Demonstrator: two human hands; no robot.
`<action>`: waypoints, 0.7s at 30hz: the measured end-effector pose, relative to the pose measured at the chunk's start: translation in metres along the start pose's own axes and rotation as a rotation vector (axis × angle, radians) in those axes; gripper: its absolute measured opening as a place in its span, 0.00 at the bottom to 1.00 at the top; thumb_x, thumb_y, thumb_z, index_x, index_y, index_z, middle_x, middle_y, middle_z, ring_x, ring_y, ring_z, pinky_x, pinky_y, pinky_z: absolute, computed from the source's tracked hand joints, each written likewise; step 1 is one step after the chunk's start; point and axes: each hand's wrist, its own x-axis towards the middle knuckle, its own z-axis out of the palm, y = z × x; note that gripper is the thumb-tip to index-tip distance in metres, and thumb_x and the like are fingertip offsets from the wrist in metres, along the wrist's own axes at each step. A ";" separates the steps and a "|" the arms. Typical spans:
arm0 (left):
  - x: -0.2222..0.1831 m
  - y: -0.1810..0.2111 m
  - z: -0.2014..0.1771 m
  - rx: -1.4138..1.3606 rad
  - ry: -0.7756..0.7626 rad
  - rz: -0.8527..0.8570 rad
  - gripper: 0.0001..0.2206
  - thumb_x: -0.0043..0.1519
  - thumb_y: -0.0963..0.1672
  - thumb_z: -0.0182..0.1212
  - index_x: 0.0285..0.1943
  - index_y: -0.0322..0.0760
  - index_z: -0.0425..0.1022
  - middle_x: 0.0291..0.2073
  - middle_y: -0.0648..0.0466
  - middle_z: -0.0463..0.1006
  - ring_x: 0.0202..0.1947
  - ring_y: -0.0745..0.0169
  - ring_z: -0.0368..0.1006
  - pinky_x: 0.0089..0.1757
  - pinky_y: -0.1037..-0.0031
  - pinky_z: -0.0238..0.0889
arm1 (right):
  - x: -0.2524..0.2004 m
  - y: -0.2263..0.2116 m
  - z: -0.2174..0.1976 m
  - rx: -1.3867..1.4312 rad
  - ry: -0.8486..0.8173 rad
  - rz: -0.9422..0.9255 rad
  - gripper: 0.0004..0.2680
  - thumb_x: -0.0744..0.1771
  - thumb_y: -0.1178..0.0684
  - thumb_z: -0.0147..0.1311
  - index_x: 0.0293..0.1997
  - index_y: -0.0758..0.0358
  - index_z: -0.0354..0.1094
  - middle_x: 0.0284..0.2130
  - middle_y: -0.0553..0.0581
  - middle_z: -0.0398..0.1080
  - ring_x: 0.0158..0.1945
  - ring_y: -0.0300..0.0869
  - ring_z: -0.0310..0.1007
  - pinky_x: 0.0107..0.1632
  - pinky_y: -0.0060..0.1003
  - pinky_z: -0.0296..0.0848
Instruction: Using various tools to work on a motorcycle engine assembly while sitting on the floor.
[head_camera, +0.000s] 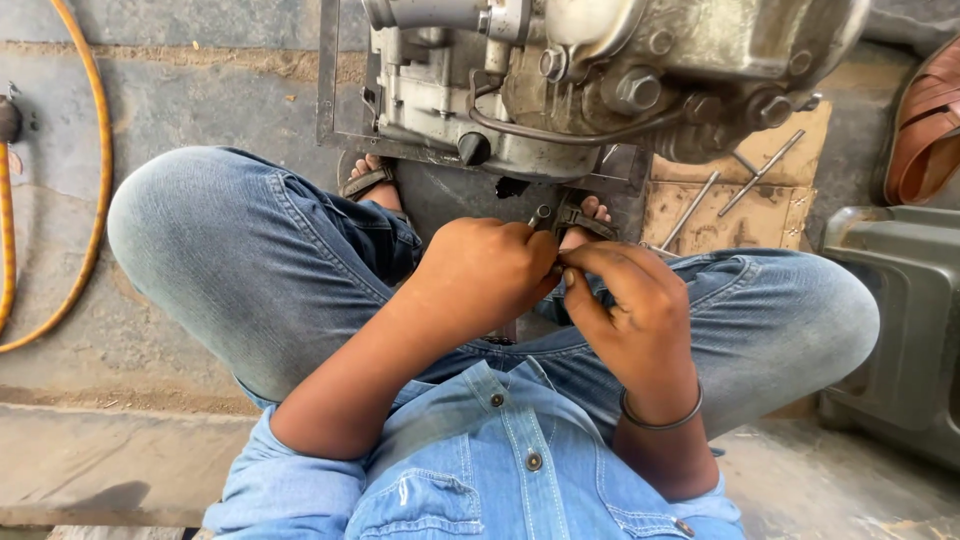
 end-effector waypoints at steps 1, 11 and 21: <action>-0.001 -0.001 0.002 -0.002 -0.002 -0.002 0.12 0.57 0.49 0.67 0.31 0.38 0.72 0.22 0.50 0.76 0.23 0.46 0.76 0.27 0.58 0.67 | 0.001 -0.001 0.002 0.000 -0.003 0.002 0.07 0.63 0.65 0.62 0.43 0.68 0.75 0.40 0.61 0.77 0.43 0.50 0.80 0.47 0.38 0.77; 0.001 -0.002 -0.021 0.043 -0.152 -0.042 0.09 0.55 0.47 0.66 0.29 0.39 0.75 0.23 0.49 0.78 0.24 0.46 0.76 0.27 0.58 0.68 | 0.007 -0.010 0.008 -0.313 -0.005 -0.257 0.08 0.61 0.63 0.61 0.41 0.67 0.73 0.40 0.58 0.75 0.45 0.52 0.76 0.49 0.45 0.73; -0.004 -0.008 -0.053 -0.649 -0.081 -0.216 0.14 0.56 0.47 0.74 0.35 0.32 0.75 0.20 0.48 0.71 0.21 0.63 0.64 0.27 0.69 0.63 | 0.003 0.004 0.011 -0.267 0.113 -0.069 0.10 0.65 0.64 0.57 0.50 0.62 0.73 0.46 0.59 0.76 0.48 0.51 0.77 0.51 0.43 0.75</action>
